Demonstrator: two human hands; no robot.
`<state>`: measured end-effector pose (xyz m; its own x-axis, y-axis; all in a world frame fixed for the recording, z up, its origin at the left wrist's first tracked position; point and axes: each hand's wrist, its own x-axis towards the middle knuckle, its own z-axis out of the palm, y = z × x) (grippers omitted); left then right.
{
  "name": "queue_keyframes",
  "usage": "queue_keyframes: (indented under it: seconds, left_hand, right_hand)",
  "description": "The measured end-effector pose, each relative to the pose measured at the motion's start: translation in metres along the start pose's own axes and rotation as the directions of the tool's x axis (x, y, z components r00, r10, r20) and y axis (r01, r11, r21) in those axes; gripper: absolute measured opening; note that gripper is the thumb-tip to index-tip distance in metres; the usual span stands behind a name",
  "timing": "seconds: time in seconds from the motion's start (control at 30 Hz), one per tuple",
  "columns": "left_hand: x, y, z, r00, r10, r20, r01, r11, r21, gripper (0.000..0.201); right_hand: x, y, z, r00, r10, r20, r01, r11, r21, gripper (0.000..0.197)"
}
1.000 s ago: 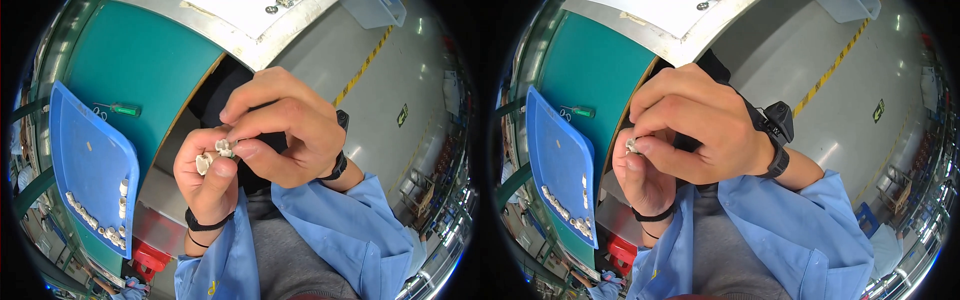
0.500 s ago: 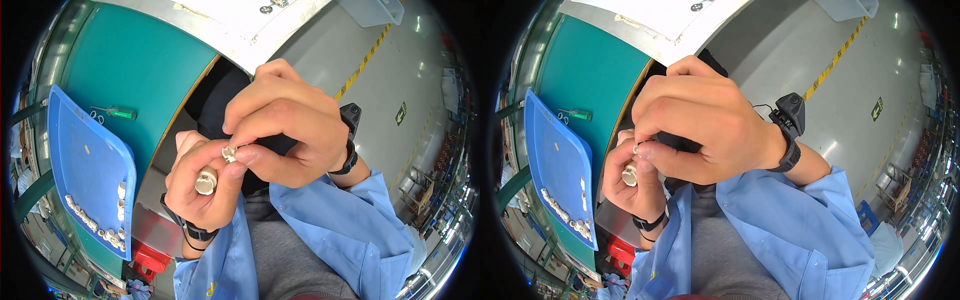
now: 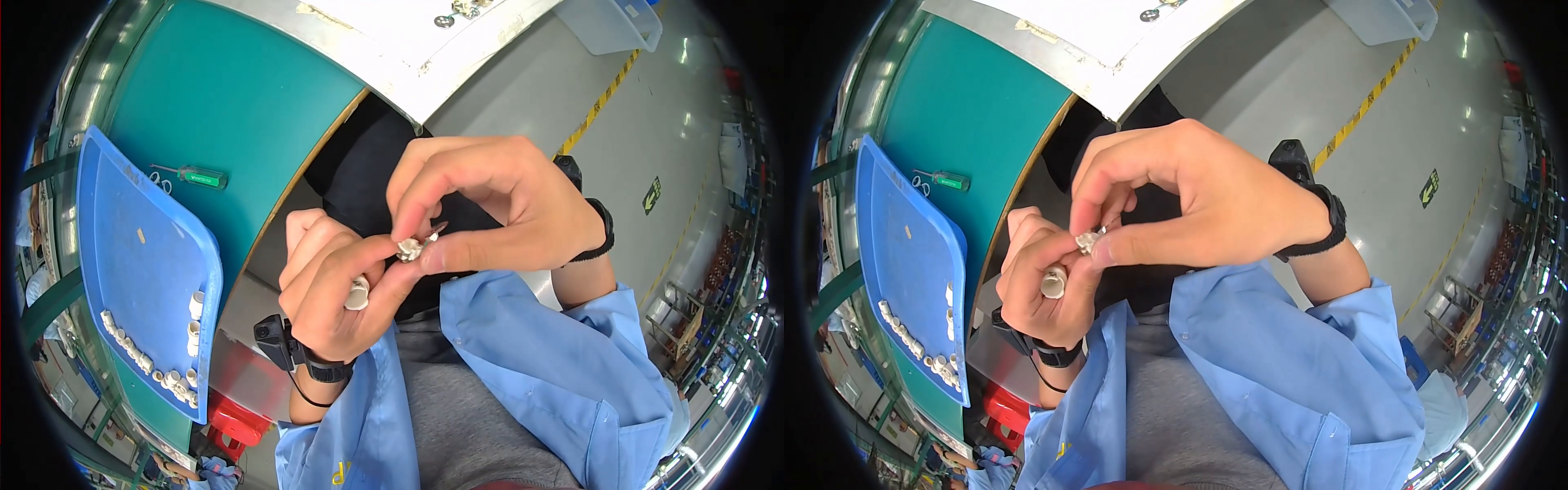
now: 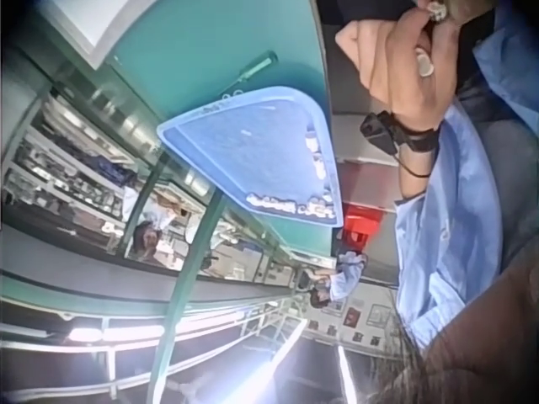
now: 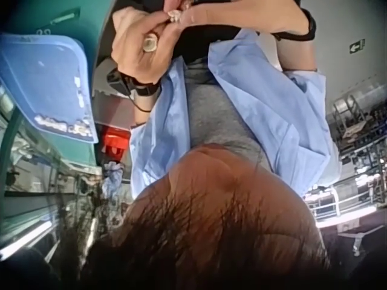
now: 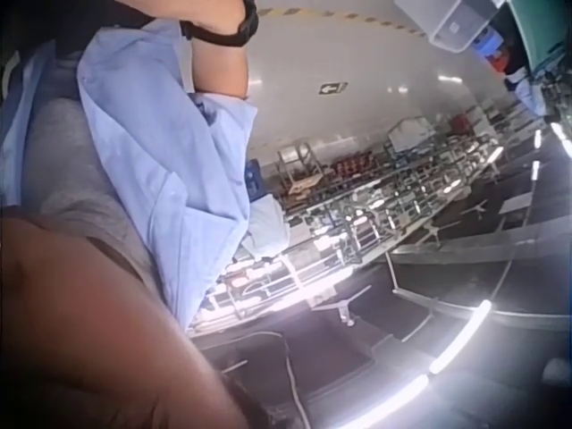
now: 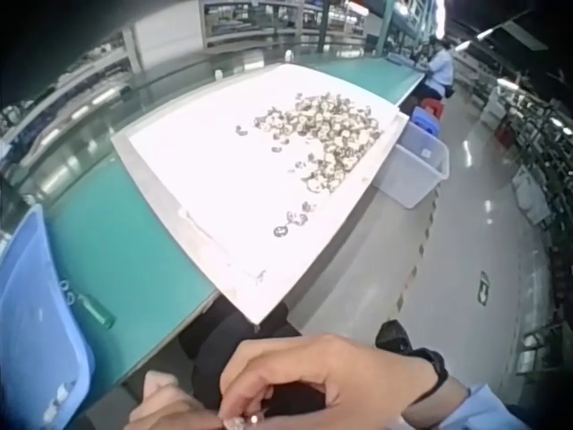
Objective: The person picks up a white plastic component and a metal contact by hand, fits the metal piece into the plastic housing, and places the assembled unit onto a blue tray. This process is repeated for several more components.
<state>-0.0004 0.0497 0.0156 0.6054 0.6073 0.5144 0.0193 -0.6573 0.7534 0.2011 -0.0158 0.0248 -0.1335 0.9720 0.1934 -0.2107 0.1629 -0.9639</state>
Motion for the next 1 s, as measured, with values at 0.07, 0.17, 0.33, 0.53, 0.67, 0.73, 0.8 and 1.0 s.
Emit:
queue_keyframes:
  seconds: [0.07, 0.17, 0.33, 0.53, 0.67, 0.73, 0.8, 1.0]
  left_hand:
    - [0.001, -0.001, 0.000, 0.999, 0.025, 0.041, -0.025, 1.000, -0.002, 0.033]
    - [-0.006, -0.003, 0.004, 0.997, -0.061, 0.053, 0.069, 0.983, -0.171, 0.035]
    - [-0.020, 0.002, 0.006, 0.873, -0.415, 0.258, 0.437, 0.429, -0.790, 0.029]
    - [-0.020, 0.013, -0.004, 0.705, -0.538, 0.461, 0.640, 0.204, -0.741, 0.023]
    - [-0.022, 0.012, -0.008, 0.714, -0.500, 0.491, 0.625, 0.139, -0.768, 0.034]
    - [-0.021, 0.014, -0.004, 0.673, -0.561, 0.482, 0.635, 0.105, -0.766, 0.039]
    - [-0.020, 0.016, -0.002, 0.648, -0.596, 0.475, 0.639, 0.085, -0.765, 0.042]
    - [-0.019, 0.023, 0.002, 0.695, -0.581, 0.424, 0.633, 0.213, -0.744, 0.045]
  right_hand:
    - [-0.001, 0.004, -0.003, 0.998, 0.068, 0.015, -0.070, 0.990, 0.119, 0.016]
    - [-0.004, 0.003, 0.001, 0.994, 0.106, -0.032, -0.102, 0.988, 0.115, 0.017]
    - [0.001, 0.005, -0.006, 0.985, -0.171, -0.035, 0.160, 0.966, -0.205, 0.017]
    - [0.007, 0.005, -0.008, 0.952, -0.297, 0.068, 0.303, 0.899, -0.317, 0.019]
    - [0.006, 0.013, -0.002, 0.926, -0.372, 0.064, 0.370, 0.862, -0.346, 0.020]
    - [0.007, 0.018, 0.003, 0.884, -0.462, 0.068, 0.451, 0.807, -0.381, 0.020]
    - [0.008, 0.020, 0.005, 0.881, -0.469, 0.070, 0.454, 0.794, -0.404, 0.020]
    - [0.006, 0.018, 0.005, 0.882, -0.463, 0.082, 0.444, 0.761, -0.473, 0.019]
